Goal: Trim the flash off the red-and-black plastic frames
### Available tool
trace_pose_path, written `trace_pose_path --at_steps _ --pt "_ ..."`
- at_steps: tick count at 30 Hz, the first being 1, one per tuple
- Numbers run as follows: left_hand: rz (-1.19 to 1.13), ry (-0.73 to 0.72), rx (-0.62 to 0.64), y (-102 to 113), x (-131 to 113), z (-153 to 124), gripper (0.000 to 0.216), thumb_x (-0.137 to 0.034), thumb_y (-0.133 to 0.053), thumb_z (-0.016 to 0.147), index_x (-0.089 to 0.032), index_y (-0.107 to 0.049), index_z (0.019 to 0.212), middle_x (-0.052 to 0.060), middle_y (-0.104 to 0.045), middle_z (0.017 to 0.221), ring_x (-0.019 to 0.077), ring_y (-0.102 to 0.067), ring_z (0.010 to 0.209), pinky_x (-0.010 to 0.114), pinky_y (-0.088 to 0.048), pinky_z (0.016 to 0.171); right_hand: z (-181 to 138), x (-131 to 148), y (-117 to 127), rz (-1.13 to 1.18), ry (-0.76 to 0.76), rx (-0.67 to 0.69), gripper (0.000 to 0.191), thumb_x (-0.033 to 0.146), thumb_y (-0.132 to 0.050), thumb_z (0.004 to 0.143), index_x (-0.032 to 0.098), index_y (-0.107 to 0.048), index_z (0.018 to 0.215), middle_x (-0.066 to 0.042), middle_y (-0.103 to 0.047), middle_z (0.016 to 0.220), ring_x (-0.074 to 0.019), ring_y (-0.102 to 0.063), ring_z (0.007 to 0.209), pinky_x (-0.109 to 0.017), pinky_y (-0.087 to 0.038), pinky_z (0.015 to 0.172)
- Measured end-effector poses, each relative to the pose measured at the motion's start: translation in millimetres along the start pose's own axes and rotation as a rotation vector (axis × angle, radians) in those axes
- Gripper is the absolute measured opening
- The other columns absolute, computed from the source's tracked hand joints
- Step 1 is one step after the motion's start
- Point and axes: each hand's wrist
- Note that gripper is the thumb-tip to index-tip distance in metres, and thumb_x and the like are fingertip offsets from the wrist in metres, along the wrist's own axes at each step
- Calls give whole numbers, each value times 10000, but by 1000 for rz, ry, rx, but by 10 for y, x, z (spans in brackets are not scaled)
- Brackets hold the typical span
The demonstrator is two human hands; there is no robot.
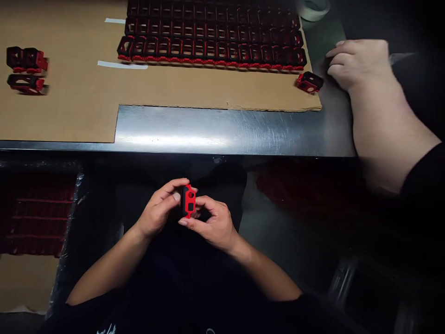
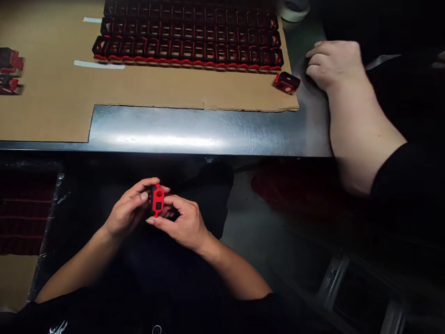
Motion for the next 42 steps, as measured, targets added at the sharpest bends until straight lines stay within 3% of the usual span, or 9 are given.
trace_pose_path --at_steps 3,7,12,16,21,27,31,35,42 --pt "166 -29 135 136 -19 -121 535 -343 -713 823 -247 -583 1334 140 -692 1259 301 -698 1096 473 -560 961 3 -40 7 6 -2 37 221 253 -832 768 218 -701 943 15 -692 758 -137 -633 635 -267 -528 651" --pt "284 -2 226 207 1 -196 690 -256 -738 824 -307 -467 1456 136 -629 1337 247 -696 1047 423 -557 950 2 -74 -5 -49 17 57 198 231 -820 758 204 -698 912 22 -669 714 -127 -607 604 -253 -507 615" --pt "106 19 285 219 107 -170 694 -204 -751 837 -346 -457 1450 113 -591 1341 207 -697 1031 353 -576 897 -17 -87 1 -9 43 46 245 165 -808 720 201 -698 936 52 -621 651 -109 -574 563 -234 -492 590" --pt "-2 26 313 199 117 -174 678 -153 -766 823 -353 -498 1413 76 -630 1206 202 -711 1014 318 -594 858 -35 -59 31 48 -25 86 269 200 -844 721 202 -703 949 49 -624 669 -101 -559 570 -230 -482 589" --pt "-6 24 299 208 119 -235 679 -147 -776 815 -380 -515 1397 59 -646 1185 173 -711 983 282 -596 827 -30 -45 99 291 -187 205 439 211 -875 686 209 -694 1086 51 -632 700 -106 -590 609 -237 -492 619" --pt "290 -4 264 346 160 -314 736 -218 -760 838 -434 -442 1465 59 -626 1248 130 -657 879 258 -571 749 16 -75 141 745 -412 231 373 380 -786 775 164 -719 1072 37 -622 598 -86 -533 491 -203 -437 495" --pt "605 -91 254 375 118 -356 729 -249 -729 860 -425 -417 1495 41 -657 1198 84 -564 705 244 -543 679 46 -63 109 631 -511 224 367 427 -789 808 147 -745 1043 26 -647 571 -69 -540 457 -164 -421 442" --pt "729 -105 217 347 89 -393 742 -292 -694 882 -351 -359 1541 75 -655 1232 102 -571 706 285 -565 692 36 -49 76 540 -519 192 297 436 -805 807 160 -757 906 13 -693 592 -58 -578 449 -145 -434 443" --pt "741 41 4 241 37 -478 648 -420 -695 864 -243 -491 1453 78 -689 1125 156 -649 825 327 -586 759 -26 -56 80 329 -221 168 89 273 -815 817 208 -795 875 -4 -761 748 -116 -673 647 -222 -525 629"
Point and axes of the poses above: each hand's wrist, its own z-axis towards the middle knuckle, its own y-axis out of the back of the hand, x = y × z
